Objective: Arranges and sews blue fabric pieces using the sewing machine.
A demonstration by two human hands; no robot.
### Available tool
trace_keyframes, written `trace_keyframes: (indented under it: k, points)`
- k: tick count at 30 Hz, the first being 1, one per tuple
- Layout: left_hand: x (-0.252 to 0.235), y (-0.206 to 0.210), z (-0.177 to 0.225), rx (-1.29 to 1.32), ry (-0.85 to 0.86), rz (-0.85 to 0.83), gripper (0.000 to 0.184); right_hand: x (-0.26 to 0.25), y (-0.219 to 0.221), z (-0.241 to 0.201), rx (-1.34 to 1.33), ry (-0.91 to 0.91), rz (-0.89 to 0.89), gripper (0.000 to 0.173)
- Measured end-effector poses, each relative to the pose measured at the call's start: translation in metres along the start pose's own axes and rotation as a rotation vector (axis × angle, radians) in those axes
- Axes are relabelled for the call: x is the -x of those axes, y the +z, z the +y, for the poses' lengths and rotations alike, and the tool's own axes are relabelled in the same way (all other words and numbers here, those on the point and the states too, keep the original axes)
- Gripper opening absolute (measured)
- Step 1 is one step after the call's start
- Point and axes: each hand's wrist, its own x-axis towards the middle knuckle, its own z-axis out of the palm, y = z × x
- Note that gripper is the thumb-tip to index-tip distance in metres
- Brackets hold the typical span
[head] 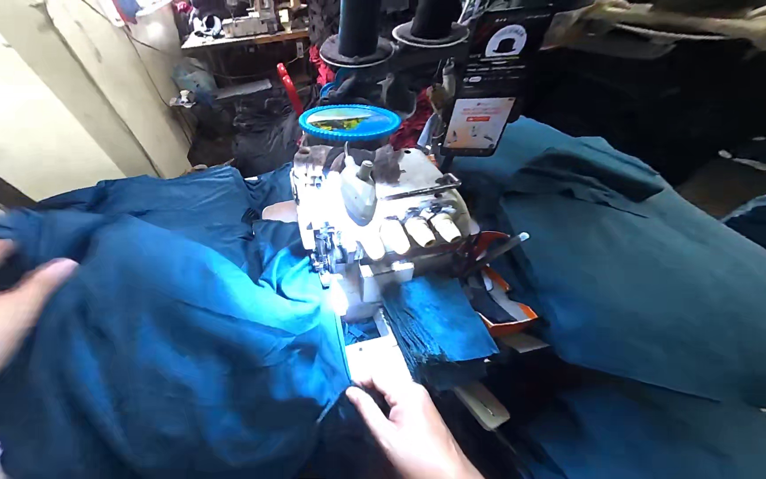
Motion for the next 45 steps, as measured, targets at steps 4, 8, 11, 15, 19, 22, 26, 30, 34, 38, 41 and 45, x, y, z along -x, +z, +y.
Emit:
trace_keyframes:
  k: [4, 8, 11, 15, 19, 22, 26, 30, 34, 38, 41, 45]
  points:
    - [0.071, 0.060, 0.056, 0.065, 0.334, -0.005, 0.060, -0.037, 0.002, 0.009, 0.098, -0.063, 0.081, 0.021]
    - [0.175, 0.150, 0.075, 0.076, 0.456, 0.112, 0.073, -0.056, -0.004, 0.005, 0.130, -0.004, 0.067, 0.028]
    - [0.191, 0.172, 0.059, -0.003, 0.432, 0.085, 0.056, -0.056, -0.005, 0.002, 0.060, 0.056, 0.022, 0.026]
    - [0.104, 0.129, 0.053, -0.071, 0.542, 0.398, 0.035, -0.045, -0.005, 0.000, -0.158, 0.146, -0.120, 0.023]
    - [0.015, 0.119, 0.048, -0.135, 0.566, 0.323, 0.038, -0.034, 0.005, 0.005, -0.298, 0.124, -0.115, 0.018]
    - [0.033, 0.136, 0.052, -0.046, 0.463, 0.222, 0.027, -0.027, 0.008, 0.002, -0.303, 0.075, 0.008, 0.018]
    - [0.141, 0.155, 0.055, -0.025, 0.281, 0.265, 0.042, -0.023, 0.016, 0.016, -0.249, -0.023, 0.156, 0.023]
    - [0.206, 0.176, 0.042, 0.009, 0.033, 0.013, 0.045, -0.026, 0.023, 0.020, -0.292, 0.003, 0.046, 0.030]
    - [0.209, 0.155, 0.048, 0.494, -0.151, -0.004, 0.033, -0.011, 0.029, 0.008, -0.272, 0.114, -0.129, 0.025]
    - [0.198, 0.129, 0.047, 0.974, -0.335, 0.160, 0.023, 0.012, 0.005, 0.006, -0.369, 0.013, -0.257, 0.017]
    - [0.202, 0.119, 0.053, 1.077, -0.262, 0.155, 0.025, 0.022, -0.005, -0.001, -0.630, -0.062, -0.177, 0.006]
    - [0.212, 0.114, 0.046, 1.264, -0.222, -0.106, 0.062, 0.031, 0.003, 0.004, -0.645, 0.011, -0.254, 0.017]
